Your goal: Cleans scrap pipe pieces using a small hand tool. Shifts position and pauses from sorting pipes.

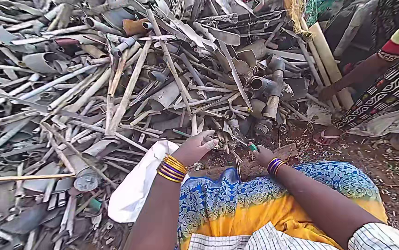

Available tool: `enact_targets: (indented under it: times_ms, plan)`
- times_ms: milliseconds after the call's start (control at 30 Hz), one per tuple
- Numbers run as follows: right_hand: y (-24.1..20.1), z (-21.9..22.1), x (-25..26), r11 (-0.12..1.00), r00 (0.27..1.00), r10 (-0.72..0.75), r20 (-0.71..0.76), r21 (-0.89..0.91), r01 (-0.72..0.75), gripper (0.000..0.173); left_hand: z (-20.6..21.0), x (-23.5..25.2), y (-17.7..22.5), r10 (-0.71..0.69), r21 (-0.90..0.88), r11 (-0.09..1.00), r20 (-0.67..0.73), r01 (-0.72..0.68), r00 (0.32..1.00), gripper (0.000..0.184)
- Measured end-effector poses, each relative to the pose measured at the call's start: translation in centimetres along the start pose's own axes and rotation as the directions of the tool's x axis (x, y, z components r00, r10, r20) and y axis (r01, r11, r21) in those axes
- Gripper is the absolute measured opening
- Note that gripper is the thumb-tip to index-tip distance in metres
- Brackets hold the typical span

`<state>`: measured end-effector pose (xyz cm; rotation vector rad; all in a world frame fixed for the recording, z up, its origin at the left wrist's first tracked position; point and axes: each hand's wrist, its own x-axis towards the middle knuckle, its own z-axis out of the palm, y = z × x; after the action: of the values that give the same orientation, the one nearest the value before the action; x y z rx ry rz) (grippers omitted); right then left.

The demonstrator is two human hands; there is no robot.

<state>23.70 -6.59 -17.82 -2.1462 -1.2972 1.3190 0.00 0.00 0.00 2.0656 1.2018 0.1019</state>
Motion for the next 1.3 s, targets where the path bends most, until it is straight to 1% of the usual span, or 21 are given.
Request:
enact_targets:
  times_ms: [67,133,200,300,400,500,567,633,733,833,867,933,1000,1067,1100,1133,1167,1200,1233,1267,1300]
  plan:
    - [-1.0,-0.5,0.0,0.966,0.994,0.084,0.065,-0.249,-0.065,0.049,2.5,6.5,-1.6,-0.217,0.245,0.955,0.179,0.170,0.960,0.058]
    - [-1.0,-0.5,0.8,0.904,0.980,0.155,0.127,-0.419,-0.089,0.048,5.0,12.0,-3.7,-0.326,0.418,0.886,0.256,0.200,0.910,0.057]
    - [-0.5,-0.3,1.8,0.856,0.959,0.192,0.211,-0.513,-0.058,0.041,7.2,16.5,-5.8,-0.365,0.494,0.849,0.296,0.186,0.883,0.053]
    - [-0.4,-0.6,2.7,0.852,0.923,0.225,0.313,-0.523,-0.031,0.036,10.6,21.9,-8.1,-0.360,0.580,0.803,0.287,0.139,0.888,0.055]
    - [-0.9,-1.6,3.3,0.875,0.903,0.247,0.353,-0.481,-0.051,0.037,14.7,26.3,-9.5,-0.239,0.696,0.715,0.329,-0.063,0.914,0.054]
    - [-0.7,-1.8,4.3,0.885,0.885,0.259,0.386,-0.463,-0.057,0.036,18.7,29.3,-10.9,-0.225,0.757,0.611,0.449,-0.234,0.865,0.040]
    - [-0.6,-1.8,4.8,0.888,0.876,0.247,0.414,-0.459,-0.033,0.036,20.4,30.4,-11.9,-0.260,0.754,0.632,0.423,-0.178,0.868,0.043]
    - [-0.4,-1.9,5.1,0.889,0.870,0.239,0.430,-0.458,-0.018,0.033,21.5,30.8,-13.0,-0.273,0.725,0.687,0.325,-0.053,0.906,0.054]
    - [-0.3,-1.9,5.1,0.889,0.870,0.239,0.431,-0.457,-0.018,0.033,21.5,30.1,-13.6,-0.273,0.744,0.662,0.347,-0.087,0.897,0.052]
    - [-0.3,-1.7,4.9,0.885,0.875,0.228,0.427,-0.466,-0.003,0.033,19.1,27.4,-11.3,-0.242,0.784,0.597,0.377,-0.169,0.894,0.036]
    - [-0.3,-1.5,4.8,0.883,0.877,0.224,0.424,-0.469,0.001,0.033,17.9,26.0,-10.4,-0.224,0.778,0.613,0.339,-0.138,0.914,0.034]
    - [-0.2,-1.0,4.7,0.883,0.884,0.202,0.422,-0.469,0.022,0.032,15.2,23.0,-8.8,-0.238,0.684,0.729,0.270,-0.012,0.933,0.041]
    - [-0.1,-0.6,4.2,0.884,0.892,0.177,0.415,-0.466,0.041,0.031,12.3,19.4,-7.9,-0.265,0.400,0.902,0.213,0.164,0.940,0.039]
    - [-0.4,-0.2,3.5,0.874,0.899,0.166,0.404,-0.483,0.056,0.032,9.5,15.4,-7.4,-0.283,-0.028,0.957,0.144,0.290,0.948,0.033]
    - [-0.4,0.0,3.2,0.865,0.902,0.160,0.402,-0.497,0.068,0.033,8.2,13.1,-7.4,-0.290,-0.273,0.912,0.104,0.308,0.951,0.027]
    - [-0.4,0.3,3.0,0.856,0.905,0.149,0.399,-0.511,0.084,0.034,6.8,10.9,-7.5,-0.303,-0.501,0.814,0.062,0.293,0.951,0.021]
    - [-0.4,0.5,2.9,0.843,0.908,0.139,0.395,-0.528,0.100,0.034,5.2,8.6,-7.8,-0.308,-0.645,0.726,0.006,0.239,0.951,0.018]
    - [-0.3,0.8,2.8,0.831,0.913,0.133,0.386,-0.546,0.110,0.035,3.4,6.2,-8.2,-0.302,-0.695,0.700,-0.080,0.164,0.950,0.018]
    - [-0.4,1.2,2.7,0.815,0.915,0.128,0.383,-0.566,0.122,0.036,1.5,3.7,-8.6,-0.300,-0.658,0.746,-0.195,0.102,0.934,0.020]
    - [-0.5,1.5,2.5,0.800,0.914,0.125,0.386,-0.584,0.137,0.036,-0.4,1.1,-9.2,-0.311,-0.540,0.836,-0.329,0.093,0.892,0.019]
    - [-0.6,1.9,2.4,0.785,0.911,0.123,0.394,-0.600,0.154,0.036,-2.4,-1.6,-9.8,-0.330,-0.365,0.916,-0.449,0.166,0.830,0.019]
